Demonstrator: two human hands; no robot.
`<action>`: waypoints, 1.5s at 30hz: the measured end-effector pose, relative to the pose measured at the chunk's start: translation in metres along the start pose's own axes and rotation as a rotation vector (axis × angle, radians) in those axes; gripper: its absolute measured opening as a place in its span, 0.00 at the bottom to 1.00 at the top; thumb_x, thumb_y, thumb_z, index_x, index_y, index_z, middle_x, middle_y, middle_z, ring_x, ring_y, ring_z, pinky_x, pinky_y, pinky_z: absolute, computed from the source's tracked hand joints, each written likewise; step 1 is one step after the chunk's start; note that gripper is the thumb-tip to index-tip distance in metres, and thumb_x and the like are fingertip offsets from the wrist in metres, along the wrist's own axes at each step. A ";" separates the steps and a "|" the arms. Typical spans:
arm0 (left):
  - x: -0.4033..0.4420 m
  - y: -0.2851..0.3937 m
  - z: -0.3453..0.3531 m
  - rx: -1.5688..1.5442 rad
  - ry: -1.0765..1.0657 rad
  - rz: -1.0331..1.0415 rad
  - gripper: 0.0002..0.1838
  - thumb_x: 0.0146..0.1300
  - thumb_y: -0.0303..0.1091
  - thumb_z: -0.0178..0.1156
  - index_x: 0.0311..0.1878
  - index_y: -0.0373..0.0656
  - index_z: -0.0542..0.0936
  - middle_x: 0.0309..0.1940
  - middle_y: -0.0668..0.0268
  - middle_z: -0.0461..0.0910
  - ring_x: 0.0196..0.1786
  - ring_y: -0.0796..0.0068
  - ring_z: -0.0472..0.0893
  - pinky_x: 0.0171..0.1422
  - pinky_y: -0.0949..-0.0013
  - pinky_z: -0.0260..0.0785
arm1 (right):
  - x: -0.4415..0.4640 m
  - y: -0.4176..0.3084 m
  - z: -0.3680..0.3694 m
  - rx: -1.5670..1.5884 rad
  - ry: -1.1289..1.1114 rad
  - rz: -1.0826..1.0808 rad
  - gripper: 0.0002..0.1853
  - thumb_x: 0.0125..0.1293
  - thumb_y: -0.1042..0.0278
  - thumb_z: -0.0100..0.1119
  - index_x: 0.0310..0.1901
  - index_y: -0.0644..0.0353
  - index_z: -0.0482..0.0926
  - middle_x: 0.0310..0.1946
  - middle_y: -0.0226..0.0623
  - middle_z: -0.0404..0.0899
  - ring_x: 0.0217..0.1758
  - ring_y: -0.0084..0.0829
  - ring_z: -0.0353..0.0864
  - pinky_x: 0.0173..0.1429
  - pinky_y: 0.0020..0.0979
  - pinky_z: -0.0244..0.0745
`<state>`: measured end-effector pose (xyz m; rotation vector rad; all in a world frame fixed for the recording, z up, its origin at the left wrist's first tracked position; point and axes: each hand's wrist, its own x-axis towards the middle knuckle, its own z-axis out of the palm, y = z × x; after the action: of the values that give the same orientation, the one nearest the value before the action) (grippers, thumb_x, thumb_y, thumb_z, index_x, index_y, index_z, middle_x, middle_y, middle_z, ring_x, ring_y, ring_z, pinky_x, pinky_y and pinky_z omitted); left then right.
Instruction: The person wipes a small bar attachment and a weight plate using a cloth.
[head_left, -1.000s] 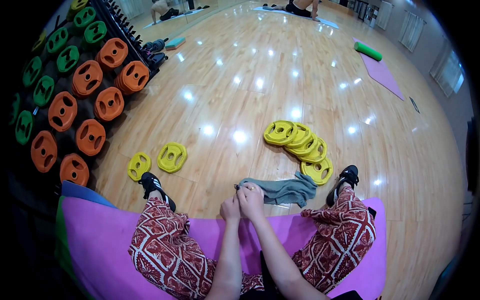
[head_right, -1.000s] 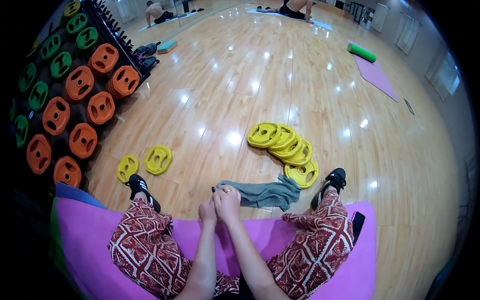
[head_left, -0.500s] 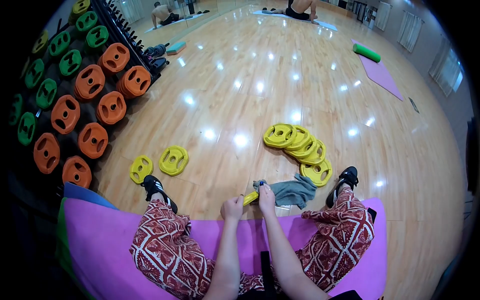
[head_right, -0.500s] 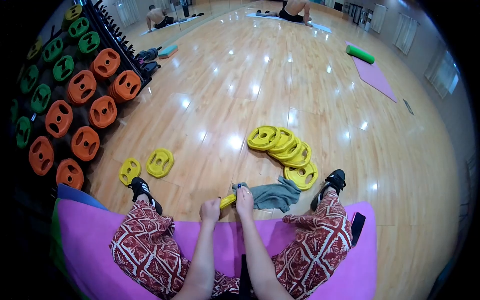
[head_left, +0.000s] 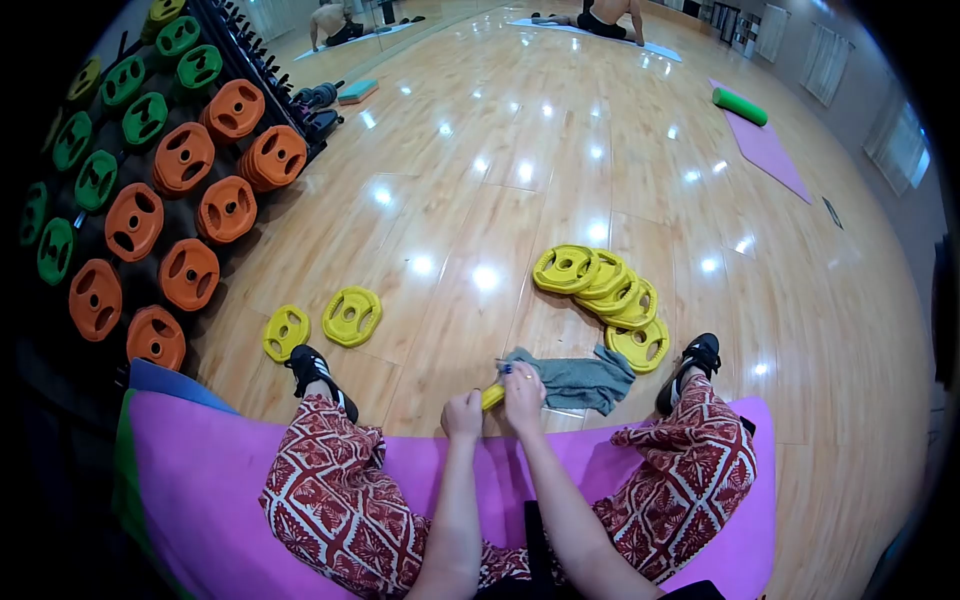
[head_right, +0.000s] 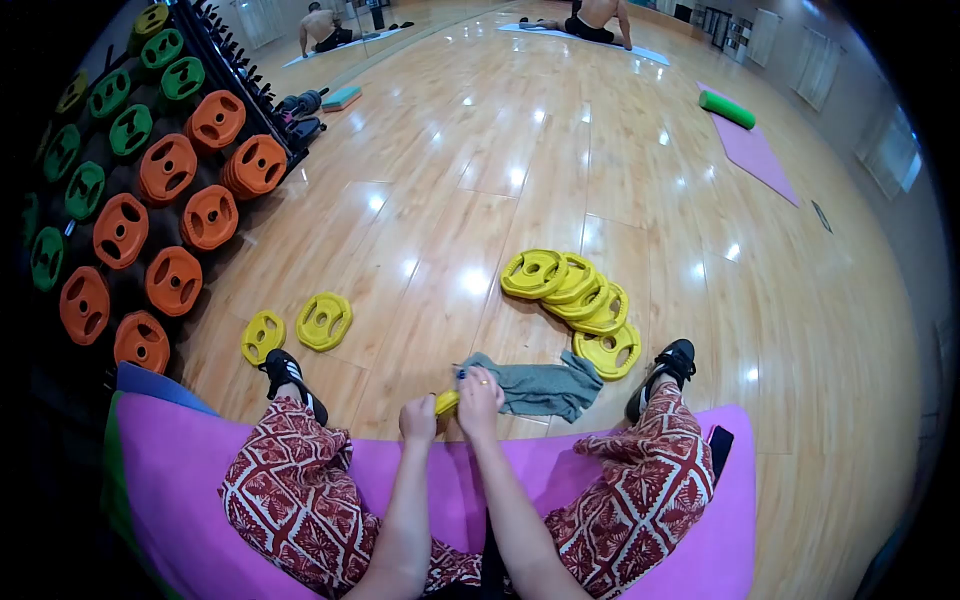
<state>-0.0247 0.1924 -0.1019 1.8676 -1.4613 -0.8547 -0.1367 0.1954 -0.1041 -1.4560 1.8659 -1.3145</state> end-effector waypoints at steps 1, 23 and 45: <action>-0.003 0.005 0.000 0.035 -0.042 0.002 0.21 0.51 0.48 0.46 0.22 0.39 0.77 0.19 0.49 0.73 0.26 0.51 0.75 0.30 0.55 0.62 | 0.004 0.012 -0.002 0.083 0.018 0.116 0.14 0.60 0.64 0.40 0.42 0.54 0.77 0.45 0.36 0.73 0.56 0.32 0.64 0.58 0.41 0.49; 0.001 0.000 0.000 -0.055 0.088 -0.022 0.21 0.52 0.47 0.45 0.25 0.37 0.77 0.20 0.48 0.73 0.27 0.51 0.75 0.32 0.55 0.63 | -0.014 -0.021 0.006 -0.246 0.024 -0.022 0.15 0.59 0.62 0.44 0.45 0.51 0.75 0.46 0.32 0.73 0.57 0.34 0.62 0.58 0.47 0.45; 0.015 -0.021 0.000 -0.763 0.219 -0.323 0.20 0.56 0.40 0.44 0.17 0.34 0.73 0.10 0.66 0.68 0.13 0.77 0.67 0.17 0.73 0.56 | -0.034 -0.034 0.012 -0.222 0.009 -0.092 0.14 0.59 0.62 0.43 0.45 0.50 0.76 0.47 0.32 0.73 0.58 0.37 0.59 0.59 0.43 0.46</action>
<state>-0.0099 0.1822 -0.1197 1.5395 -0.5680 -1.1158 -0.0978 0.2212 -0.0872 -1.6674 2.0257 -1.1854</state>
